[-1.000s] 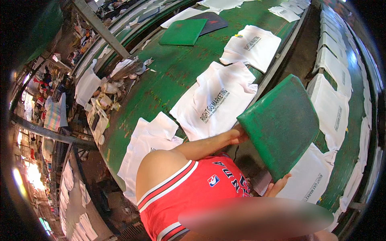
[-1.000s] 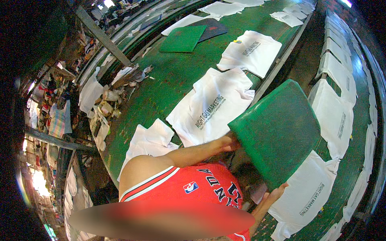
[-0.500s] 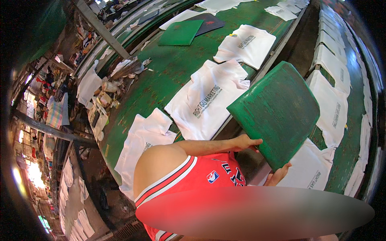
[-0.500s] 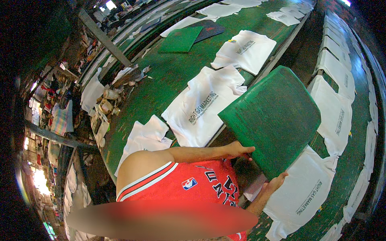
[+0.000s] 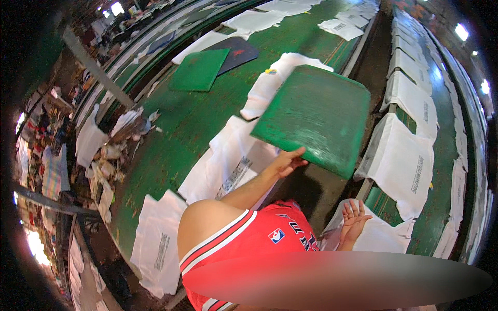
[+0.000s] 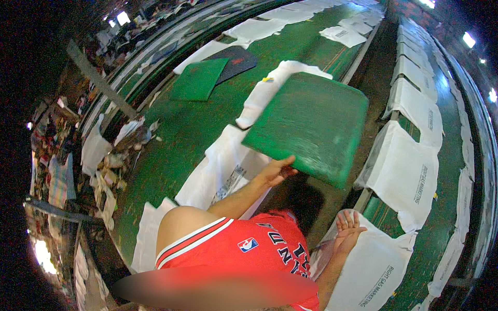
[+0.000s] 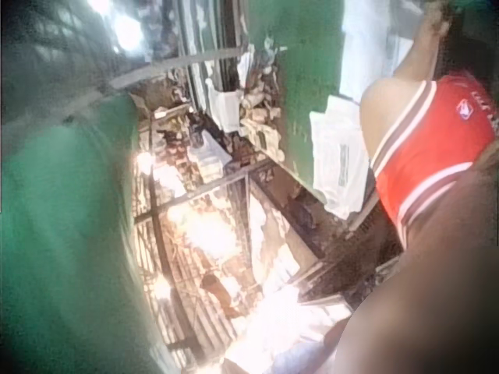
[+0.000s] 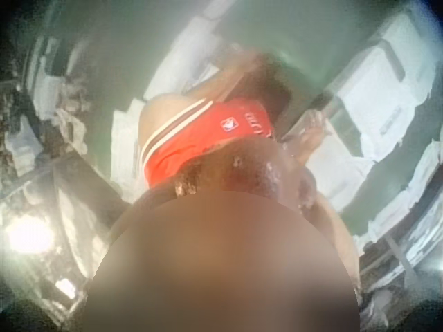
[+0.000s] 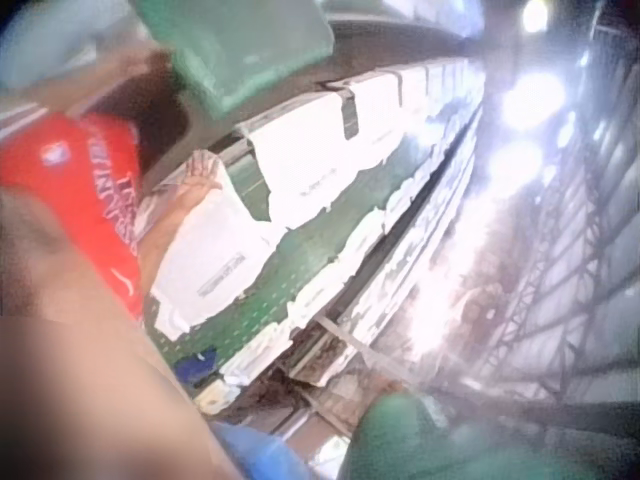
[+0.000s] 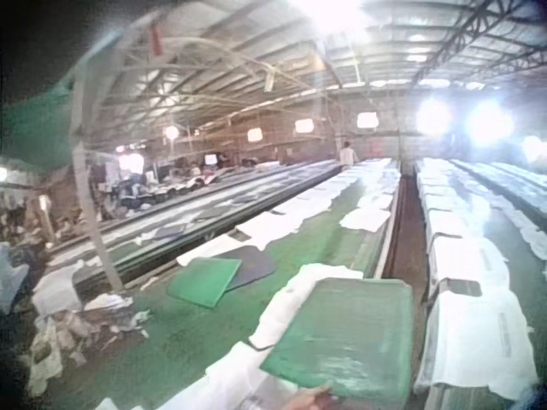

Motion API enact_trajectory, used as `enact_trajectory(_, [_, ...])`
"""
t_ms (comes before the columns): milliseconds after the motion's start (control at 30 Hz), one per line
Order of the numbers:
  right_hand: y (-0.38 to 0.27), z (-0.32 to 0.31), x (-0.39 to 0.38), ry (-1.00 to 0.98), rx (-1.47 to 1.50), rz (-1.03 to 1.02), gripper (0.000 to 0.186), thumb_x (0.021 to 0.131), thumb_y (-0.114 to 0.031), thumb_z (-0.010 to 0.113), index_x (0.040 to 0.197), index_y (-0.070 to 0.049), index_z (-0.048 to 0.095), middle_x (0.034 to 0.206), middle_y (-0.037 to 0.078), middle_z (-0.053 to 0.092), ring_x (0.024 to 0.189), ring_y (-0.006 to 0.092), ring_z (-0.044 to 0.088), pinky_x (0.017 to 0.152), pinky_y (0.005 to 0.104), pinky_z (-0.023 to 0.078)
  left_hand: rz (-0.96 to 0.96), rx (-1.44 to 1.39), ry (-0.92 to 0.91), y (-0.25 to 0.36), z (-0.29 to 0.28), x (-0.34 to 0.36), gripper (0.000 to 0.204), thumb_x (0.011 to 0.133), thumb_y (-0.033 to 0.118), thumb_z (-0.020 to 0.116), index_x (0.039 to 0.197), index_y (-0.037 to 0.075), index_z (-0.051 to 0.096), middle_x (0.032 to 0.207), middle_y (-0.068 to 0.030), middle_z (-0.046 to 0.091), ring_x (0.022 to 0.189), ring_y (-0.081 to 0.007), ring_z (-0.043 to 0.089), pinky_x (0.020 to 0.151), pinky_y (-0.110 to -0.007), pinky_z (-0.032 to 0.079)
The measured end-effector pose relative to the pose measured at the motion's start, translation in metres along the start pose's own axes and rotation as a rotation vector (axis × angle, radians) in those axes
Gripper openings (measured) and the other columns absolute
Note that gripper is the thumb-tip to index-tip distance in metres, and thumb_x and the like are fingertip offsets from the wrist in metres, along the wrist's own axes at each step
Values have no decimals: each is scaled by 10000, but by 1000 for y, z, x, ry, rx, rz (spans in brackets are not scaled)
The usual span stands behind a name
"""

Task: The person repeatedly picks up white t-shirts from a green worktable, smooths them flat, folds them in half, and places them in a growing stack. The shirts bear printed text. The person handles the shirts one at a time throughout the clip.

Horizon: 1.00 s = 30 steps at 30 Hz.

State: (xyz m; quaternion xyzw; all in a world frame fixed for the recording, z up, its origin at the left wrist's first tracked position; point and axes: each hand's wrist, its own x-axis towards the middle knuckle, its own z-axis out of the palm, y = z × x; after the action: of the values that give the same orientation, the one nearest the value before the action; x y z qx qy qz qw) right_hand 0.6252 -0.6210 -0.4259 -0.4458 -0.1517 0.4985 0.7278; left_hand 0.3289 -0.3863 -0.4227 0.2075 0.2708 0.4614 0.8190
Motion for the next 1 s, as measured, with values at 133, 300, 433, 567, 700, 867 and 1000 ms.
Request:
enact_trajectory(133, [13, 17, 32, 64, 31, 14, 812, 1014, -708, 320, 1425, -28, 489, 1274, 196, 640, 1089, 304, 657, 918, 389, 535, 110, -52, 146, 87, -42, 65, 235, 955, 219, 739, 1085, 57, 628, 937, -87, 705, 731, -213, 708, 656, -362, 640])
enact_trajectory(300, [31, 48, 60, 48, -13, 99, 812, 1010, -716, 326, 1364, -16, 537, 1186, 166, 653, 1060, 287, 645, 930, 390, 516, 511, -25, 220, 231, -96, 131, 184, 983, 224, 702, 1111, 111, 632, 968, -43, 674, 763, -190, 655, 616, -350, 608])
enact_trajectory(433, [43, 71, 76, -32, -65, 186, 778, 1031, -680, 341, 1362, -3, 535, 1174, 156, 648, 1064, 269, 643, 931, 381, 510, 763, -42, 153, 366, -135, 181, 446, 973, 324, 704, 1308, 85, 533, 1235, -100, 611, 1080, -257, 638, 822, -404, 629])
enact_trajectory(567, [55, 79, 81, -150, -246, 219, 735, 1050, -634, 357, 1342, 11, 552, 1168, 155, 666, 1045, 256, 663, 920, 371, 519, 641, -278, 499, 395, -121, 206, 861, 931, 453, 729, 1534, 0, 313, 1592, -212, 330, 1407, -403, 412, 1116, -544, 455])
enact_trajectory(700, [70, 73, 69, -183, -280, 252, 717, 1060, -610, 361, 1316, 26, 571, 1148, 164, 685, 1004, 247, 686, 900, 361, 533, 781, -84, 111, 319, -74, 164, 1131, 885, 616, 692, 1605, 7, 67, 1668, -263, 80, 1503, -462, 214, 1202, -685, 214])
enact_trajectory(867, [75, 49, 31, -150, -266, 344, 748, 1045, -645, 351, 1325, 18, 556, 1158, 174, 673, 1027, 266, 679, 916, 375, 533, 1222, -656, -164, 350, -32, 50, 1121, 863, 871, 377, 1644, 183, -39, 1716, -130, 52, 1548, -458, 90, 1223, -695, 67])
enact_trajectory(1000, [72, 30, 7, -104, -226, 365, 763, 1033, -670, 355, 1313, 11, 558, 1162, 182, 664, 1046, 278, 668, 921, 388, 531, 1456, -453, -102, 405, 12, -37, 1092, 872, 888, 293, 1632, 232, -137, 1722, -114, -38, 1562, -436, -17, 1233, -673, 39])
